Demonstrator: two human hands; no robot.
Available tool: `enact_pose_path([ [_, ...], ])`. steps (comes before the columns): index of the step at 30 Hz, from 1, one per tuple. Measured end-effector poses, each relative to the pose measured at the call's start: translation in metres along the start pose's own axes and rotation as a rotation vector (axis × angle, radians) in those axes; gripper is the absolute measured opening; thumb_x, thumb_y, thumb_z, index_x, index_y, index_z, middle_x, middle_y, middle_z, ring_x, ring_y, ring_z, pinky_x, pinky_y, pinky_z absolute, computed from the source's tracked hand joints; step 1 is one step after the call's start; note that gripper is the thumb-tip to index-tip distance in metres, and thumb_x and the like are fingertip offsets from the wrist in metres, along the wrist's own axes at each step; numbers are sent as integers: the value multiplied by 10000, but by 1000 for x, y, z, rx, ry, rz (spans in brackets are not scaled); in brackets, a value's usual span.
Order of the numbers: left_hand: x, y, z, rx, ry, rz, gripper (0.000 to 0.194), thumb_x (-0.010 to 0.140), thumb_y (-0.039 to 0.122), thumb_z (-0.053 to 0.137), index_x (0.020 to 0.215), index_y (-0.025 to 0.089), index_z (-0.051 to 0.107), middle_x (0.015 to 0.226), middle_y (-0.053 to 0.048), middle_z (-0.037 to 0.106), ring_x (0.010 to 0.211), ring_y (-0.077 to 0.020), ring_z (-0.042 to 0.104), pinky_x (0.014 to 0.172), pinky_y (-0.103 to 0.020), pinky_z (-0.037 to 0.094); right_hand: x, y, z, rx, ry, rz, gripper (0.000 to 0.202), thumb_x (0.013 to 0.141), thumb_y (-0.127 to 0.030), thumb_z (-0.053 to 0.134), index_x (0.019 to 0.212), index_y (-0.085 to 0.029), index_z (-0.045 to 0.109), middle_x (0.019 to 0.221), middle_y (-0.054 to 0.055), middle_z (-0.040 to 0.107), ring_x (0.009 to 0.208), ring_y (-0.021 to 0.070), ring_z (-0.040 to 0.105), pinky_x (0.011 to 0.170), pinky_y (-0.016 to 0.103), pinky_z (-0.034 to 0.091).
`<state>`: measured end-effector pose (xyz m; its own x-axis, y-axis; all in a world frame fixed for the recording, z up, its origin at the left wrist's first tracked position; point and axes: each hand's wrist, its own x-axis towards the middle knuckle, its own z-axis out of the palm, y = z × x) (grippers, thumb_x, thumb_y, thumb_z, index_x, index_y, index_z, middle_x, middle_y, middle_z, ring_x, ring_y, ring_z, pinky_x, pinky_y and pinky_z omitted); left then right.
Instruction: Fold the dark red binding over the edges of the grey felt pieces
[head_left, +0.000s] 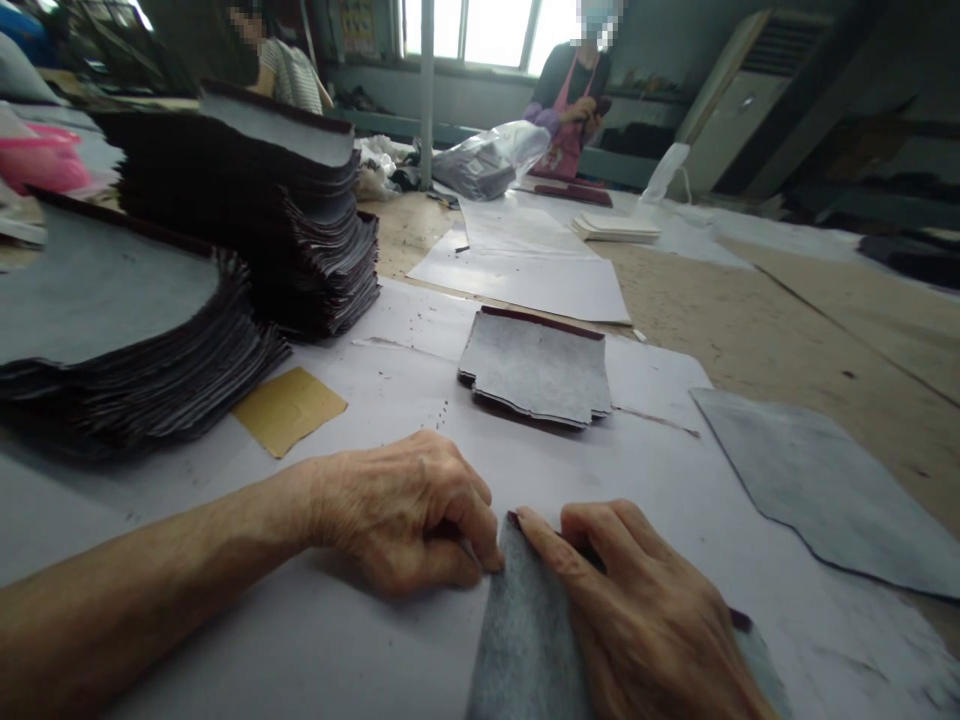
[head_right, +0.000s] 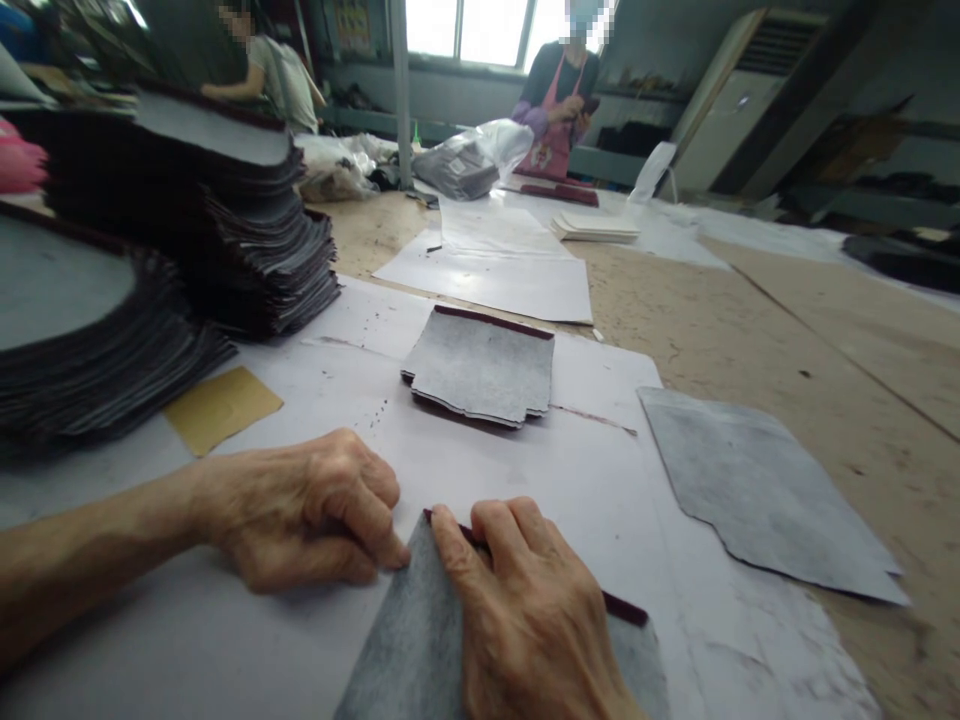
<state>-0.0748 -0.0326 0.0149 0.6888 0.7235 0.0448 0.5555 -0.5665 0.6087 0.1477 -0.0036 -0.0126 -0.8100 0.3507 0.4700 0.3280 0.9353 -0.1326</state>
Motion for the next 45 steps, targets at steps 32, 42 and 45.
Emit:
enact_pose_path([
  [32,1,0,2,-68,16,-114,158,716,180,598,835,182,702,611,8,599,526,-84,521,533,-175,409,-2,-1,-6,46,176,118,297,795,-35,429,960,-168,636,844,76,562,796,187,482,637,326,422],
  [42,14,1,10,-190,396,-88,167,799,237,567,829,104,662,774,-41,574,666,-109,529,628,-229,434,-4,3,-7,149,16,322,76,761,-93,513,731,-158,540,735,46,532,713,184,461,617,319,380],
  [45,19,7,19,-67,397,-54,202,853,270,499,915,137,639,799,-44,580,704,-125,534,664,-255,427,-6,2,-5,160,105,241,138,776,-60,453,691,-162,491,712,43,508,695,170,448,597,294,359],
])
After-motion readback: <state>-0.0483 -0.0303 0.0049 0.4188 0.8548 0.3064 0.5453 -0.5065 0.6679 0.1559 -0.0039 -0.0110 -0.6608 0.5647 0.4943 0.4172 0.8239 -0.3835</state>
